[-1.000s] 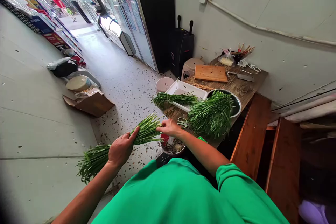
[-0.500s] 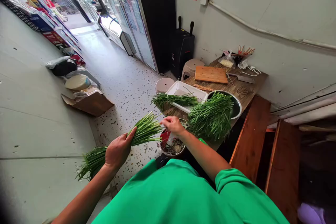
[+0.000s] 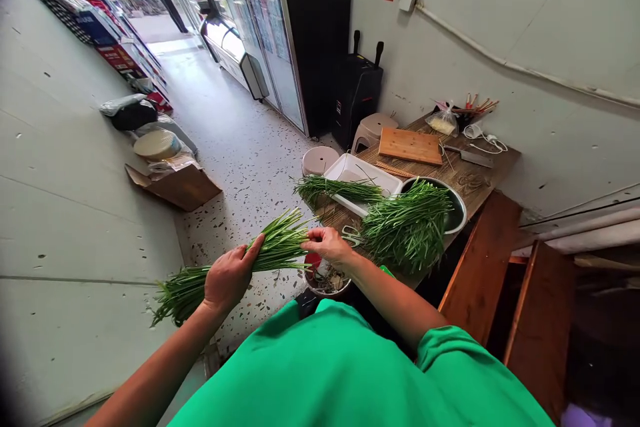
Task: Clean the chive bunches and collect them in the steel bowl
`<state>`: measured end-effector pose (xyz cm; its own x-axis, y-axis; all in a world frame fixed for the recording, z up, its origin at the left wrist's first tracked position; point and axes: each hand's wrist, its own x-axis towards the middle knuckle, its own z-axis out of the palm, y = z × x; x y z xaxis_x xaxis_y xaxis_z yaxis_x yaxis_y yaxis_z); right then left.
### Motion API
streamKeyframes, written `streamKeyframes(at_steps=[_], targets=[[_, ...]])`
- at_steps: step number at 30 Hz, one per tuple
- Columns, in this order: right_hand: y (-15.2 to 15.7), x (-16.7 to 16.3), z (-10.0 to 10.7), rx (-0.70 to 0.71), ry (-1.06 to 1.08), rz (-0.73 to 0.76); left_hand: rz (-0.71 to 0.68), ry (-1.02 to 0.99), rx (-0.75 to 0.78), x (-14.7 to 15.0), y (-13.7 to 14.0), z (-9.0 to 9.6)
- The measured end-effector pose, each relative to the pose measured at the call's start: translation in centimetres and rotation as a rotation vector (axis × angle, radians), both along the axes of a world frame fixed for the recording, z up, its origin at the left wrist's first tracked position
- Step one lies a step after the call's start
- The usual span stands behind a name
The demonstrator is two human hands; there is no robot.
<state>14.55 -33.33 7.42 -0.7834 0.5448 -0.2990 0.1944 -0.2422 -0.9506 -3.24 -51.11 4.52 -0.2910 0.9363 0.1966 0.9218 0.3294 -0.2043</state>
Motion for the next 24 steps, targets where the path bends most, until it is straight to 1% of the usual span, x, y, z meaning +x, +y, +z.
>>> streamKeyframes(at_steps=[2, 3, 4, 6, 8, 12, 13, 15, 16, 17, 18, 19, 21, 24], targets=[[0.0, -0.1, 0.2, -0.053, -0.008, -0.001, 0.008, -0.036, -0.025, 0.1, 0.0, 0.3], [-0.1, -0.3, 0.2, -0.06, -0.013, -0.002, 0.011, -0.056, -0.034, 0.2, 0.0, 0.5], [-0.3, -0.5, 0.1, -0.036, -0.021, -0.008, 0.012, -0.075, -0.041, 0.2, 0.0, 0.7], [-0.6, -0.9, -0.3, 0.091, -0.041, -0.045, 0.018, -0.11, -0.059, 0.5, 0.2, 0.9], [-1.0, -1.3, -1.0, 0.253, -0.061, -0.129, 0.032, -0.127, -0.091, 0.9, 0.5, 1.2], [-1.4, -1.7, -1.9, 0.477, -0.084, -0.289, 0.089, -0.145, -0.193, 2.0, 0.9, 2.0], [-1.4, -1.7, -1.9, 0.548, -0.085, -0.298, 0.106, -0.152, -0.215, 2.2, 0.9, 2.2], [-1.4, -1.6, -1.7, 0.679, -0.092, -0.272, 0.143, -0.164, -0.236, 2.5, 0.9, 2.5], [-1.4, -1.6, -1.6, 0.713, -0.099, -0.25, 0.158, -0.167, -0.238, 2.6, 0.8, 2.7], [-1.3, -1.6, -1.5, 0.712, -0.103, -0.228, 0.168, -0.168, -0.24, 2.7, 0.8, 2.9], [-1.4, -1.6, -1.4, 0.676, -0.099, -0.217, 0.172, -0.166, -0.242, 2.7, 0.7, 3.1], [-1.4, -1.7, -1.4, 0.608, -0.085, -0.222, 0.169, -0.165, -0.247, 2.8, 0.7, 3.3], [-1.5, -1.9, -1.5, 0.416, -0.038, -0.272, 0.152, -0.169, -0.262, 3.1, 0.6, 3.7], [-1.2, -2.4, -1.8, 0.113, 0.035, -0.426, 0.146, -0.181, -0.274, 3.7, 0.7, 4.1]])
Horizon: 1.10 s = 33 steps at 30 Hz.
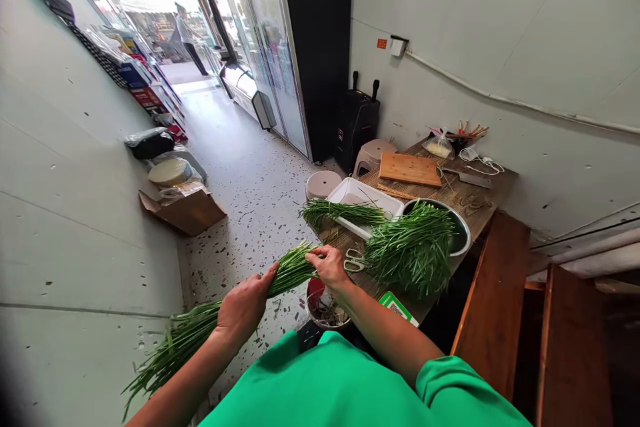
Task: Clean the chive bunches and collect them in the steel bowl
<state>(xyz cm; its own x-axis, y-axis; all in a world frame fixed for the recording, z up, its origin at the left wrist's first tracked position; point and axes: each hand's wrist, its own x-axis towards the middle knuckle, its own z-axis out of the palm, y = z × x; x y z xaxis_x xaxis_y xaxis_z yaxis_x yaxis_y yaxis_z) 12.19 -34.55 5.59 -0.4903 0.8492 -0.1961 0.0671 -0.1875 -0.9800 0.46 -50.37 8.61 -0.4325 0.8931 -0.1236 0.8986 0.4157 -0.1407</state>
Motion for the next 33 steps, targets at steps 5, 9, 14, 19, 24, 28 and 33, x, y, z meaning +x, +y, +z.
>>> streamKeyframes(at_steps=[5, 9, 14, 19, 24, 28, 33], targets=[[2.5, 0.3, 0.4, -0.1, 0.118, -0.138, 0.048, -0.008, 0.022, 0.5, -0.3, 0.0], [4.8, 1.7, 0.1, 0.017, -0.01, -0.219, 0.077, 0.021, 0.046, -0.2, -1.1, -0.6], [5.0, 2.8, -1.4, 0.107, -0.302, 0.14, 0.05, 0.067, 0.042, -1.4, -1.7, -1.4], [3.2, 1.6, -1.5, 0.139, -0.371, 0.335, 0.014, 0.118, 0.028, -1.7, -1.3, -2.0], [2.0, 0.7, -1.7, -0.013, -0.255, 0.263, 0.0, 0.119, 0.02, -1.4, -0.8, -1.9], [2.0, 0.9, -2.0, -0.047, -0.094, 0.278, 0.028, 0.054, -0.013, -1.3, -0.6, -2.0], [2.3, 1.4, -1.3, 0.178, -0.129, 0.247, 0.035, -0.088, 0.002, -1.2, -0.4, -2.1]])
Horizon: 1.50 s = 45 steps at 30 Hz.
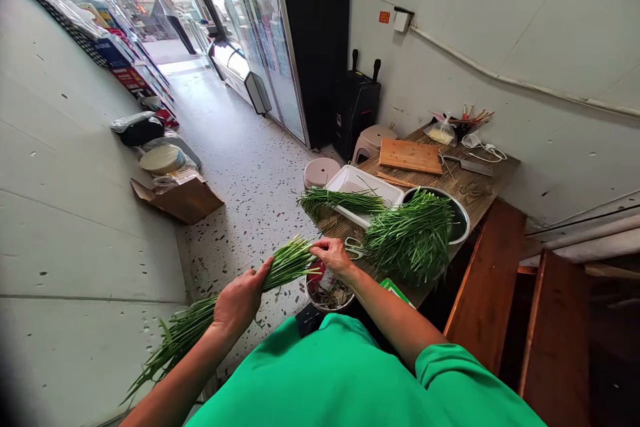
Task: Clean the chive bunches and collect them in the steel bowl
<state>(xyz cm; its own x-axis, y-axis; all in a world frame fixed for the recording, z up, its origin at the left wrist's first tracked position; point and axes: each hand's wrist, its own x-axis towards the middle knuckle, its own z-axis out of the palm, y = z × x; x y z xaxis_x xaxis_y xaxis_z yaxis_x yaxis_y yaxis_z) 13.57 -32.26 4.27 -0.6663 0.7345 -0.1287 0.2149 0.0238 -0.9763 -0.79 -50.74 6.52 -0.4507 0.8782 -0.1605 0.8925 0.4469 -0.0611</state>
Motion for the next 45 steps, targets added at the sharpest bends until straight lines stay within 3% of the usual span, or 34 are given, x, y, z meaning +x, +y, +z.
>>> streamKeyframes(at_steps=[5, 8, 13, 19, 25, 27, 30, 35, 38, 41, 45], targets=[[0.0, 0.0, 1.0, 0.529, -0.095, 0.019, -0.035, -0.331, 0.042, -0.2, 0.2, 0.1], [0.0, -0.2, 1.1, 0.675, -0.113, 0.013, -0.019, -0.428, 0.052, -0.2, 0.2, 0.0], [0.6, -0.5, 1.0, 0.453, -0.086, 0.105, 0.01, -0.421, 0.071, -0.1, 0.1, -0.1], [0.8, -0.9, 1.2, 0.371, -0.194, 0.138, 0.035, -0.186, -0.012, 0.3, 0.1, 0.3], [-0.2, -2.1, -0.2, -0.157, -0.093, 0.059, 0.015, 0.054, -0.039, 1.0, 0.1, 0.1], [-0.3, -2.2, -0.7, -0.18, -0.065, 0.017, 0.009, 0.074, -0.029, 1.0, 0.1, -0.2], [-0.2, -1.8, -0.6, 0.055, -0.1, 0.087, 0.034, 0.004, -0.018, 0.6, -0.1, -0.6], [-1.1, -1.0, 1.5, 0.678, -0.339, 0.41, 0.052, -0.071, -0.029, 0.2, -0.3, -1.2], [-1.7, -0.9, 2.6, 1.041, -0.559, 0.347, 0.008, -0.078, -0.049, 0.5, -0.3, -1.3], [-0.9, -0.4, 2.8, 1.121, -0.703, 0.197, 0.023, -0.088, -0.057, 0.5, -0.4, -1.2], [1.4, 0.7, 1.7, 0.937, -0.773, 0.182, 0.061, -0.01, -0.039, -0.2, -0.8, -1.0]])
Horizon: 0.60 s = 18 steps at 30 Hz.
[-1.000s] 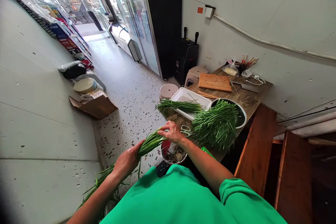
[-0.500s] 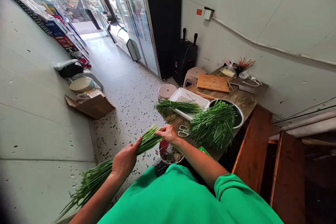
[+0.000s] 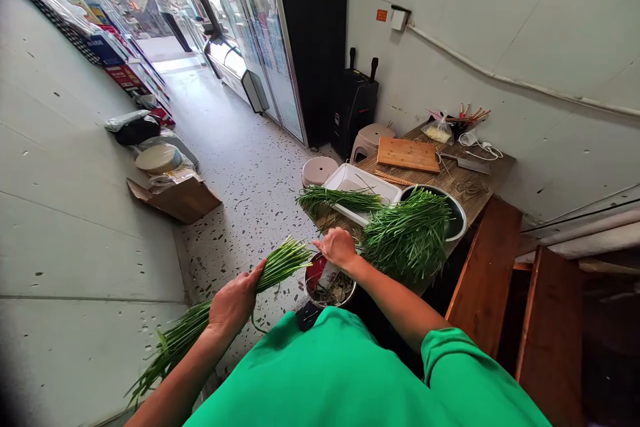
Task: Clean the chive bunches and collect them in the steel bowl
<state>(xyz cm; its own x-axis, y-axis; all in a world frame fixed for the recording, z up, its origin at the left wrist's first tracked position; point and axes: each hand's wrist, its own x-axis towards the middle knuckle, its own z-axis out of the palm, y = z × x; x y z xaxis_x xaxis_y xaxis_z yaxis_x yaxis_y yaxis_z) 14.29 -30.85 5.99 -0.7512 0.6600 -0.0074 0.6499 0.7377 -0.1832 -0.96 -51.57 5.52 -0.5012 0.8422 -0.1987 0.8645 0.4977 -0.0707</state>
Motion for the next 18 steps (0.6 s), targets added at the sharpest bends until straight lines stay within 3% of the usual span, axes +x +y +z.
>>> streamKeyframes(at_steps=[3, 6, 10, 12, 15, 18], targets=[[0.8, 0.1, -1.3, -0.123, 0.121, 0.083, -0.015, 0.054, -0.004, -0.3, 0.0, 0.1], [0.8, -0.5, -2.3, -0.197, 0.34, 0.346, -0.034, 0.025, 0.0, -0.5, 0.2, 0.3], [0.3, -1.2, -2.3, -0.225, 0.424, 0.584, -0.075, -0.153, -0.004, -1.0, 0.4, 0.9], [0.0, -1.3, -1.5, -0.303, 0.486, 0.642, -0.09, -0.314, 0.009, -1.4, 0.2, 1.2], [0.0, -1.4, -0.1, -0.466, 0.647, 0.538, -0.108, -0.609, 0.079, -1.7, 0.0, 1.7], [0.8, -1.5, 0.8, -0.632, 0.843, 0.143, -0.101, -0.856, 0.159, -1.8, -0.2, 2.3]])
